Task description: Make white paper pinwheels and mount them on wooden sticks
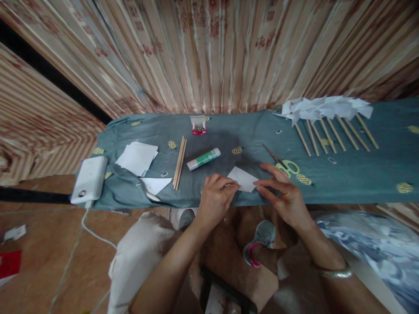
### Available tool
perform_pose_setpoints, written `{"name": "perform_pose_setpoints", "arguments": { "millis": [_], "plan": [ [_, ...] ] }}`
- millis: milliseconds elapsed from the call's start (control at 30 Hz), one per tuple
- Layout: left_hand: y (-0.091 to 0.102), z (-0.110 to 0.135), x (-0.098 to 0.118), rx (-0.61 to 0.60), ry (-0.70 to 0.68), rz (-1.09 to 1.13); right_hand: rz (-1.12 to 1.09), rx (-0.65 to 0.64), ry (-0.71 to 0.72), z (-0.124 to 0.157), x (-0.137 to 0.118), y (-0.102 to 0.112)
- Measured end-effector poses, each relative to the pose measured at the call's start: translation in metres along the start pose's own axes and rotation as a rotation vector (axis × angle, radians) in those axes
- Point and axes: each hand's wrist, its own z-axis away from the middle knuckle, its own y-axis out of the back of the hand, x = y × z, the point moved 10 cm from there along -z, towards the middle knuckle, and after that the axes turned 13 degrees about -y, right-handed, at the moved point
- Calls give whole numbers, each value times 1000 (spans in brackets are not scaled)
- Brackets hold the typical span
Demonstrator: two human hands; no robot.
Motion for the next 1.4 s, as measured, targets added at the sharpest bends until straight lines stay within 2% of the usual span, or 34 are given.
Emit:
{"name": "perform_pose_setpoints", "arguments": {
  "millis": [67,167,300,433,533,600,667,767,833,1000,1400],
  "plan": [
    [-5,2,4,-36,-20,17,43,-16,30,4,-1,0],
    [-14,7,-1,-74,38,88,81,-74,23,5,5,-7],
    [-19,12,-14,-39,141,173,72,-112,-38,0,16,-18],
    [-22,12,-25,-18,200,180,89,-39,-83,-9,22,-20],
    [-18,11,-31,35,247,167,112,25,-90,-14,24,-20],
    [-10,8,-24,70,201,99,123,47,-84,-16,23,-20],
    [-7,3,-4,55,72,-9,132,56,-75,-16,22,-20],
    [-20,3,26,-63,-109,-111,158,52,-60,-17,20,-21],
    [-34,8,35,-140,-135,-143,179,49,-50,-17,19,-22],
    [-56,17,35,-260,-95,-159,199,41,-44,-19,19,-23],
    [-57,15,27,-282,-45,-126,204,112,-76,-19,19,-21]
  ]
}}
